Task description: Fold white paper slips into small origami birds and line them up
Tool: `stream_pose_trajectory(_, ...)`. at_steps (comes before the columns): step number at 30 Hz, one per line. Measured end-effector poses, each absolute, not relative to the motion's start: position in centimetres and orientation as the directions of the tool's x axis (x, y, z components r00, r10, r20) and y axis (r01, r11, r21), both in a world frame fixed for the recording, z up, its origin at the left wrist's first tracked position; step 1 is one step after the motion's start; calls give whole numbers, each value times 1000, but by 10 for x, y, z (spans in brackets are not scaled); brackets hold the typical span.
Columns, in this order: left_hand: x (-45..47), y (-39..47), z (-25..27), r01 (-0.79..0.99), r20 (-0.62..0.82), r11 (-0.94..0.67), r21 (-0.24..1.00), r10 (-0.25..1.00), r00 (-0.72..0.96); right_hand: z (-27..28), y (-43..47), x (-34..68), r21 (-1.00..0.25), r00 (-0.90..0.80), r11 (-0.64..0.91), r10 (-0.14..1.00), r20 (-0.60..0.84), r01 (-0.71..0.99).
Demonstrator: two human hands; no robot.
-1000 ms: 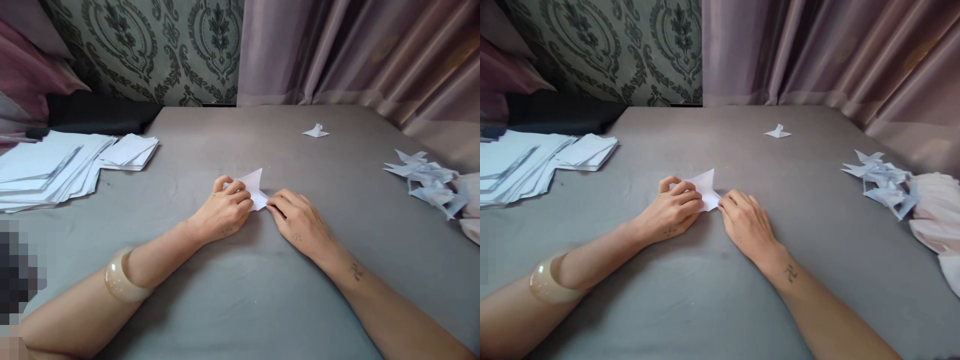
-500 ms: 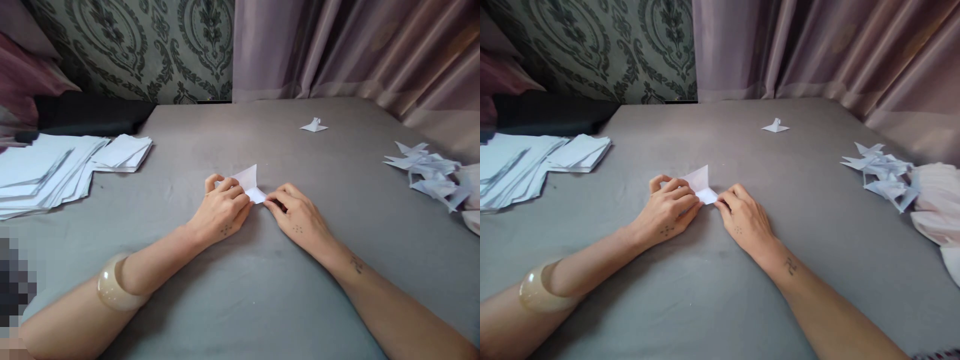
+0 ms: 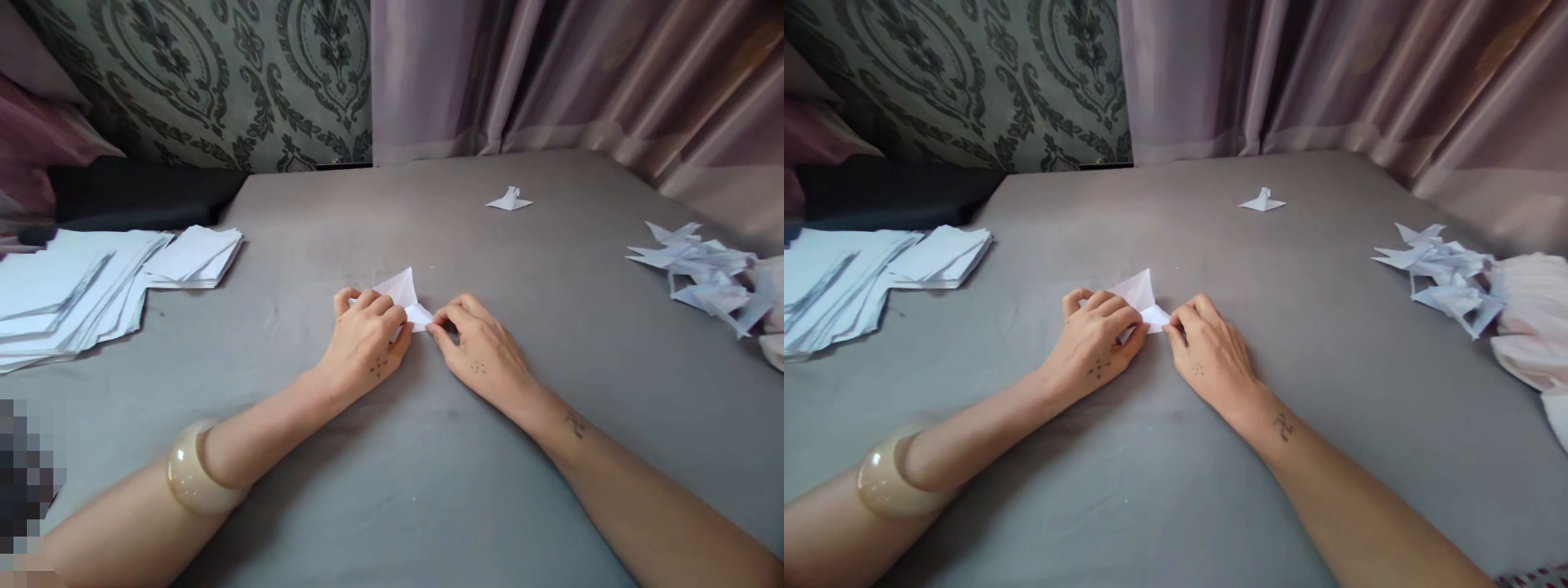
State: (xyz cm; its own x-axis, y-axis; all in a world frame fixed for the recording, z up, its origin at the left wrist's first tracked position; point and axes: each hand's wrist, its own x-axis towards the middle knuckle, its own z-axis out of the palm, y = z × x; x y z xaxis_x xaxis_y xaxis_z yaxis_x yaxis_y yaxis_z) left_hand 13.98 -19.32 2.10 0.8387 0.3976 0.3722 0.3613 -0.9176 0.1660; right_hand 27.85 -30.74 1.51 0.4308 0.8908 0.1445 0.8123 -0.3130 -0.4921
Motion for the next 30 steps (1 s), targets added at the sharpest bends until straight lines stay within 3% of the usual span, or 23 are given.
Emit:
stream_pose_trajectory(11, 143, -191, 17, 373, 318, -903, 213, 425, 847, 18, -308, 297, -587, 426, -278, 896, 126, 760)
stream_pose_trajectory(16, 143, -191, 16, 387, 288, -897, 215, 437, 852, 20, -312, 291, -648, 433, -180, 865, 253, 740)
stream_pose_trajectory(21, 140, -188, 15, 366, 309, -892, 266, 438, 844, 16, -315, 274, -566, 212, 6, 923, 320, 825)
stream_pose_trajectory(25, 131, -179, 19, 300, 328, -862, 409, 445, 833, 13, -318, 272, -487, 160, 9, 939, 305, 873)
stream_pose_trajectory(30, 122, -166, 29, 177, 349, -876, 449, 354, 868, 12, -318, 272, -454, 143, 19, 936, 321, 891)
